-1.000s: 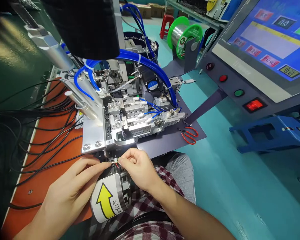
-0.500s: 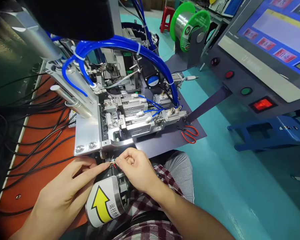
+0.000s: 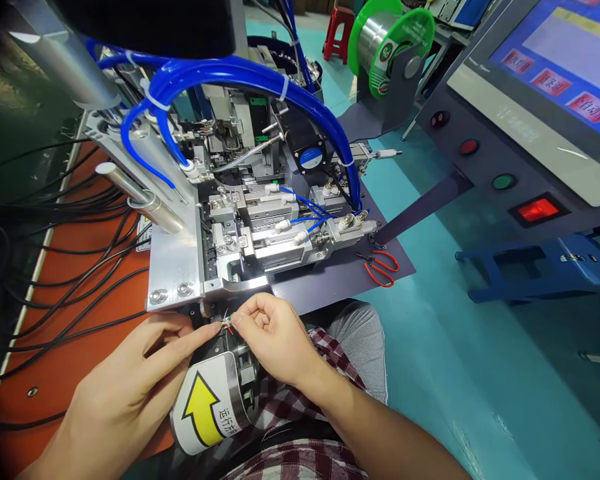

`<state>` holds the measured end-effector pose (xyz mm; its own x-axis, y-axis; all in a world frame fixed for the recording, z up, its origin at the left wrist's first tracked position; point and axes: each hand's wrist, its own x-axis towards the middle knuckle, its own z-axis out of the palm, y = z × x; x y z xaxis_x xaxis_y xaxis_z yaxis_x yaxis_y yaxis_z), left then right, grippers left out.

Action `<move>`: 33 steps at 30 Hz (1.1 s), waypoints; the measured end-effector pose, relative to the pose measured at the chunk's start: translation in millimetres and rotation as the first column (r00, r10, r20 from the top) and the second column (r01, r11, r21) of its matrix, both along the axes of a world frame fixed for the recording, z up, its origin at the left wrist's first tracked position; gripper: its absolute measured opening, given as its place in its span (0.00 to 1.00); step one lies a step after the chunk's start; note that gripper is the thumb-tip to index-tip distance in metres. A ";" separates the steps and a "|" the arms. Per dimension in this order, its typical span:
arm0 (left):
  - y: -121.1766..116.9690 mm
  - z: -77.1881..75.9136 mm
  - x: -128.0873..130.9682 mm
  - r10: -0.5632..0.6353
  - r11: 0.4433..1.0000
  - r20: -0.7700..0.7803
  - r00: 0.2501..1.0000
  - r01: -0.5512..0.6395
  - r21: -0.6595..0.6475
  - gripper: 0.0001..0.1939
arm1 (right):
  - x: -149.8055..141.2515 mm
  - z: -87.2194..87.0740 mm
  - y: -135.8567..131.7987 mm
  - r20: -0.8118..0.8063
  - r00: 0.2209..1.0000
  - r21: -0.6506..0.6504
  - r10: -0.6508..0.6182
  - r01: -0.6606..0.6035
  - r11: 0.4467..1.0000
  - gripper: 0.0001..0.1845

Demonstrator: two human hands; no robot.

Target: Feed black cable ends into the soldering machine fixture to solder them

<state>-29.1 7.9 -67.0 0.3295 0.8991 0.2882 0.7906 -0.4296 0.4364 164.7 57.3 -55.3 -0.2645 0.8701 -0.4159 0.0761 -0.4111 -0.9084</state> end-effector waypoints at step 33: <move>0.8 -4.7 -1.1 0.125 0.985 0.063 0.990 -0.117 -0.124 0.17 | 0.3 -1.2 -4.2 0.156 0.986 0.173 -0.063 0.036 0.984 0.06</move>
<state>-30.3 8.7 -71.7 0.1989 0.9605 0.1946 0.7989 -0.2739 0.5355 165.0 53.1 -56.5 -0.1611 0.9416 -0.2957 0.2100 -0.2600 -0.9425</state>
